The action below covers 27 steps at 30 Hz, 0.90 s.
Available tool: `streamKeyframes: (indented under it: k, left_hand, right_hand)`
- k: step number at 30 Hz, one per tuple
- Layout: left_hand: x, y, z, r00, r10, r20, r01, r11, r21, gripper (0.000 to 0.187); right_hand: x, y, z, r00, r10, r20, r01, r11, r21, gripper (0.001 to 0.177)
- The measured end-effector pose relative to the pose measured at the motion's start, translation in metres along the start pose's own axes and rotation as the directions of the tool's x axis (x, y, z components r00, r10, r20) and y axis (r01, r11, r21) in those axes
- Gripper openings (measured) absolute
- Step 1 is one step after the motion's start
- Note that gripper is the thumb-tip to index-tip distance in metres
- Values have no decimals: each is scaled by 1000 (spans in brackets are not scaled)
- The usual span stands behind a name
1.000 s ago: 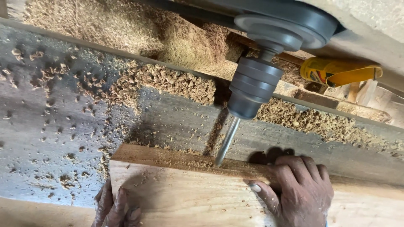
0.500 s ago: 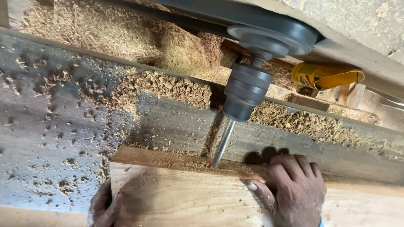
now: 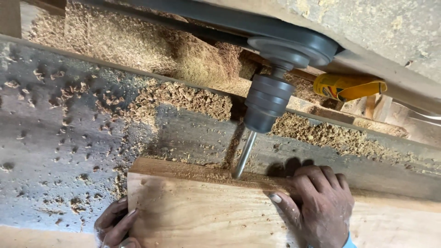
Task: The person feeds a long wooden plank along a fence on a vertical drill press, positioning it under the spinning bit and pressing it down to bore a row of holes along the board. They repeatedly slide the plank to the next spot and drill, steadying the wood with both hands, then lift the plank away at the end.
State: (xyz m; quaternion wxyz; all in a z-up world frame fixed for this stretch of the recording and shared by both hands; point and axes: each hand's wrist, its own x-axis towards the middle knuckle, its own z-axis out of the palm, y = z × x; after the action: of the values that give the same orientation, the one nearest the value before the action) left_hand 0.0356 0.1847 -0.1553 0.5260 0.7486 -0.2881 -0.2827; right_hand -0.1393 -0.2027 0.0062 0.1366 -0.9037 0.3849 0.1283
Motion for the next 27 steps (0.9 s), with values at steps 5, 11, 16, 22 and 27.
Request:
streamKeyframes:
  k: [5, 11, 16, 22, 27]
  left_hand:
    - [6, 6, 8, 996, -38, -81, 40, 999, 12, 57]
    - [23, 25, 9, 992, -16, -124, 23, 998, 56, 49]
    - [27, 17, -1, 998, -20, -60, 24, 997, 73, 42]
    - [27, -1, -12, 995, -73, 67, 72, 997, 29, 38]
    - [12, -37, -20, 942, -294, 162, 329, 902, -280, 38]
  right_hand:
    - [-4, 11, 8, 1000, -20, -11, 20, 1000, -8, 49]
    - [-5, 14, 9, 999, -18, -41, 19, 1000, 22, 47]
    - [-3, 17, 10, 999, 4, -37, -4, 1000, 6, 50]
    - [1, 13, 6, 999, 6, -47, -5, 1000, 25, 46]
    - [4, 15, 5, 999, 6, -54, -4, 999, 37, 44]
